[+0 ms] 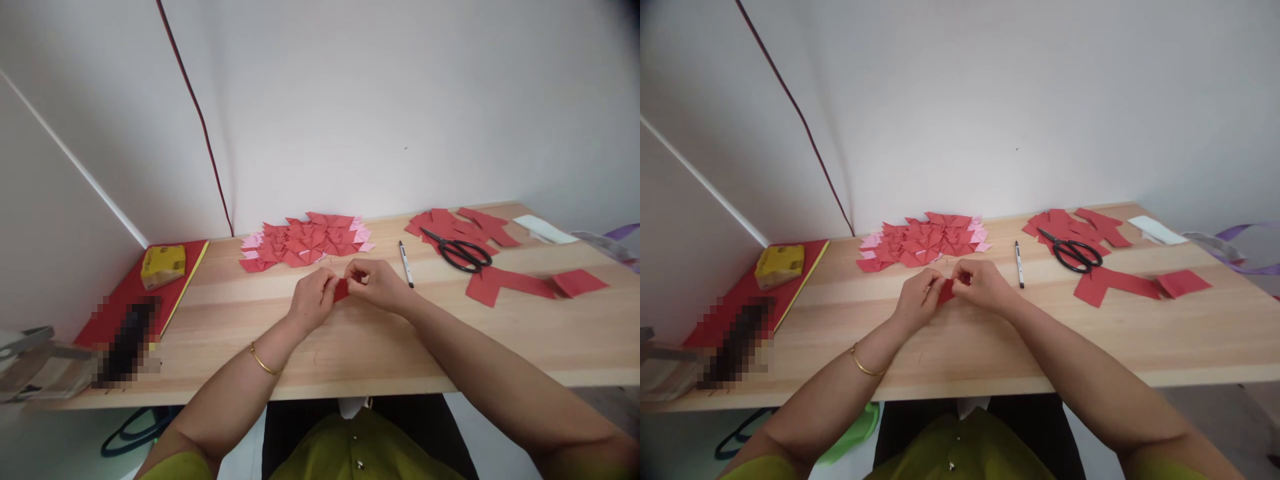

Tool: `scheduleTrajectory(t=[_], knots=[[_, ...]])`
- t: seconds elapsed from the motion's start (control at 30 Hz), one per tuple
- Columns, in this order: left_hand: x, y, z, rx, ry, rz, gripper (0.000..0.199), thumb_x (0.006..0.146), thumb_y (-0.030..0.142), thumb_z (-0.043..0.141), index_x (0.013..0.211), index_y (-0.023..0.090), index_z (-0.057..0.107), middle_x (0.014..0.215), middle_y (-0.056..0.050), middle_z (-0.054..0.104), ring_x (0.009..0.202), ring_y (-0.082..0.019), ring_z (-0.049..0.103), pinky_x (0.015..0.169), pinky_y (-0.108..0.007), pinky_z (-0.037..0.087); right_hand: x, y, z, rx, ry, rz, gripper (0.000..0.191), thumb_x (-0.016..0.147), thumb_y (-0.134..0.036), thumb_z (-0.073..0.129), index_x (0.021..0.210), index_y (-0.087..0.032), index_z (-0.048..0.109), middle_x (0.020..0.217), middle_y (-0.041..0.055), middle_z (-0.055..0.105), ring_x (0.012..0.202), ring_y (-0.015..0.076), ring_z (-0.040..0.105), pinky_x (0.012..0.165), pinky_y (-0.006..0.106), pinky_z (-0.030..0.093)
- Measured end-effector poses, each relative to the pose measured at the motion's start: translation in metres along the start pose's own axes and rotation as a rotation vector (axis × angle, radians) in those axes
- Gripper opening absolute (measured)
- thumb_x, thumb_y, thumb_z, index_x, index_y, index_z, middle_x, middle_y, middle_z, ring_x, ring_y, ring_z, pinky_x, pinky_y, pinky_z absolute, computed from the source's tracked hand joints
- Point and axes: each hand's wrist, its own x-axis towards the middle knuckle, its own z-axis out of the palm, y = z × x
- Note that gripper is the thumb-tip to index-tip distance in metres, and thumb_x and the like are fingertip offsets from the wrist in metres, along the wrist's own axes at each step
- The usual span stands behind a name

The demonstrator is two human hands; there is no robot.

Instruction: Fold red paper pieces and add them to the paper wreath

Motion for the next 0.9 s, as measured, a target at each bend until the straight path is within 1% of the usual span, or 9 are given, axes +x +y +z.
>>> scheduleTrajectory(t=[0.2,0.27,0.33,0.43,0.53,0.6,0.77,0.83,0.9], knots=[[0.003,-0.004,-0.005,-0.102,0.048,-0.126,0.02,0.087,0.029,0.046,0.072,0.018,0.053,0.064,0.001,0.056,0.06,-0.012,0.05,0.06,-0.024,0.036,0.004,0.008,-0.015,-0.038,-0.018,0.041,0.007,0.066,-0.017,0.051,0.061,-0.017,0.056,0.061,-0.001,0.057,0.057,0.0106,0.049,0.055,0.023,0.037],[0.003,-0.008,-0.007,-0.115,0.086,-0.171,0.021,0.087,0.029,0.046,0.07,0.018,0.052,0.062,0.001,0.055,0.06,-0.012,0.049,0.06,-0.024,0.036,0.006,0.015,-0.022,-0.092,0.026,0.065,0.007,0.066,-0.018,0.052,0.062,-0.017,0.057,0.06,-0.001,0.057,0.057,0.011,0.049,0.055,0.023,0.037],[0.004,-0.012,-0.01,-0.132,0.131,-0.215,0.021,0.086,0.029,0.046,0.069,0.018,0.051,0.062,0.002,0.053,0.06,-0.012,0.049,0.06,-0.024,0.036,0.009,0.02,-0.027,-0.141,0.122,0.1,0.006,0.067,-0.019,0.053,0.063,-0.017,0.056,0.059,-0.0007,0.057,0.056,0.0117,0.049,0.055,0.024,0.038],[0.004,-0.014,-0.012,-0.145,0.109,-0.229,0.022,0.086,0.029,0.046,0.068,0.017,0.051,0.061,0.002,0.052,0.06,-0.012,0.049,0.06,-0.024,0.036,0.01,0.019,-0.025,-0.119,0.192,0.051,0.009,0.073,-0.024,0.053,0.072,-0.018,0.059,0.067,0.0016,0.062,0.062,0.0133,0.053,0.06,0.025,0.041],[0.004,-0.009,-0.01,-0.102,0.015,-0.16,0.023,0.087,0.03,0.045,0.07,0.017,0.054,0.063,0.001,0.055,0.061,-0.012,0.049,0.06,-0.025,0.036,0.006,0.011,-0.01,-0.049,0.046,-0.111,0.015,0.079,-0.029,0.055,0.085,-0.018,0.063,0.08,0.004,0.065,0.071,0.0145,0.056,0.066,0.026,0.043],[0.004,-0.005,-0.007,-0.114,-0.021,-0.135,0.023,0.087,0.032,0.046,0.072,0.017,0.056,0.066,-0.001,0.057,0.064,-0.013,0.05,0.062,-0.025,0.036,0.003,0.005,0.001,-0.025,-0.049,-0.133,0.015,0.081,-0.028,0.052,0.081,-0.018,0.063,0.075,0.0032,0.064,0.067,0.0134,0.054,0.062,0.025,0.041],[0.005,-0.006,-0.005,-0.44,-0.044,-0.246,0.021,0.084,0.033,0.051,0.085,0.016,0.063,0.08,-0.003,0.066,0.074,-0.015,0.057,0.07,-0.026,0.043,0.0,0.004,0.006,0.099,-0.027,0.001,0.019,0.082,-0.032,0.053,0.074,-0.018,0.061,0.07,0.0015,0.06,0.064,0.0126,0.051,0.06,0.025,0.04],[0.006,-0.007,-0.005,-0.48,-0.051,-0.257,0.02,0.082,0.032,0.053,0.085,0.016,0.065,0.082,-0.004,0.067,0.076,-0.015,0.058,0.073,-0.027,0.044,0.0,0.004,0.002,0.133,-0.034,0.018,0.02,0.082,-0.034,0.054,0.074,-0.018,0.061,0.07,0.0013,0.06,0.064,0.0126,0.051,0.061,0.026,0.041],[0.006,-0.005,-0.005,-0.439,-0.042,-0.245,0.018,0.08,0.029,0.054,0.08,0.016,0.066,0.079,-0.003,0.066,0.074,-0.015,0.057,0.071,-0.027,0.043,0.0,0.003,0.0,0.135,-0.049,0.006,0.017,0.081,-0.033,0.055,0.077,-0.018,0.062,0.073,0.0017,0.06,0.066,0.0131,0.051,0.062,0.026,0.041]])
